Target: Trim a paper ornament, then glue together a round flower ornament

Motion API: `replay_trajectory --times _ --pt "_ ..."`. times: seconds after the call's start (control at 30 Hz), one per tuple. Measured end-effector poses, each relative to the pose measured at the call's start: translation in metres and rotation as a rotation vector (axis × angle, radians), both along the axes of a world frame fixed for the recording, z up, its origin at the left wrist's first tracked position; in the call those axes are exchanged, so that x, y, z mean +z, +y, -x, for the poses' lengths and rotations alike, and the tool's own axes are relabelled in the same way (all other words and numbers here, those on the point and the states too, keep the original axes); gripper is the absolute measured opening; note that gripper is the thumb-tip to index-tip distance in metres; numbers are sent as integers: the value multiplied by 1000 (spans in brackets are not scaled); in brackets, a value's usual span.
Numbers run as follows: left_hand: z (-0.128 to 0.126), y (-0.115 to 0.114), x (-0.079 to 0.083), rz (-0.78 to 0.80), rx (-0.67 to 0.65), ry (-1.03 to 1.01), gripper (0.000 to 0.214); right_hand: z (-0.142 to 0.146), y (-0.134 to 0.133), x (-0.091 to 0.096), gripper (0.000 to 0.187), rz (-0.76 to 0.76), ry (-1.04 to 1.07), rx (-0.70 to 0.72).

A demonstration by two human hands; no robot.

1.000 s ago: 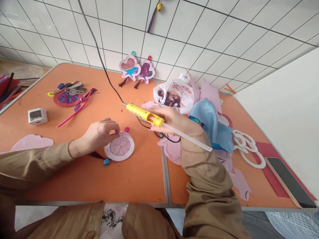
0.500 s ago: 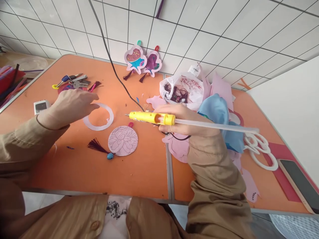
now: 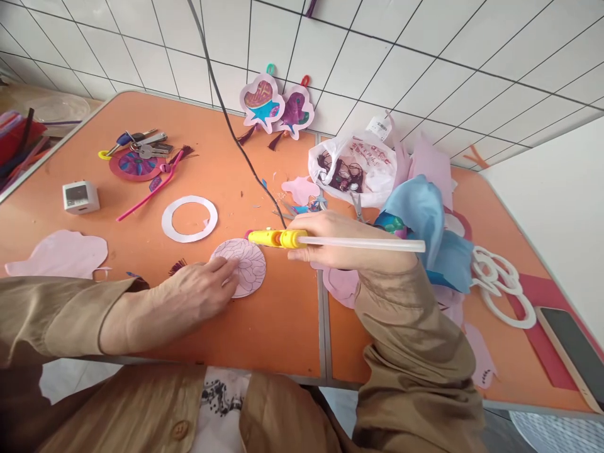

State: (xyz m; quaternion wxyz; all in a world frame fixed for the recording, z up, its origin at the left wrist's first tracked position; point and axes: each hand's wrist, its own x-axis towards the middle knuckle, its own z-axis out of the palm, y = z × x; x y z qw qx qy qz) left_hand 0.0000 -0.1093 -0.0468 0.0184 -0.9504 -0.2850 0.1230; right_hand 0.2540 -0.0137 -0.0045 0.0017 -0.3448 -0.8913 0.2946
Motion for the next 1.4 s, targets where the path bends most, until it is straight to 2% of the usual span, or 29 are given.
replay_trajectory --times 0.13,0.37,0.77,1.1,1.4 --pt "-6 -4 -3 -106 -5 37 39 0 -2 -4 30 -9 9 -23" --pt "-6 -8 -19 -220 -35 -53 24 5 -2 -11 35 -15 -21 14" --pt "-6 -11 -26 -290 -26 -88 26 14 1 -27 37 12 -66 -21" --pt "-5 -9 -28 -284 -29 -101 17 18 0 -25 34 53 -74 -78" --pt "-4 -9 -30 -356 -48 -129 12 8 2 -25 36 -19 -52 -46"
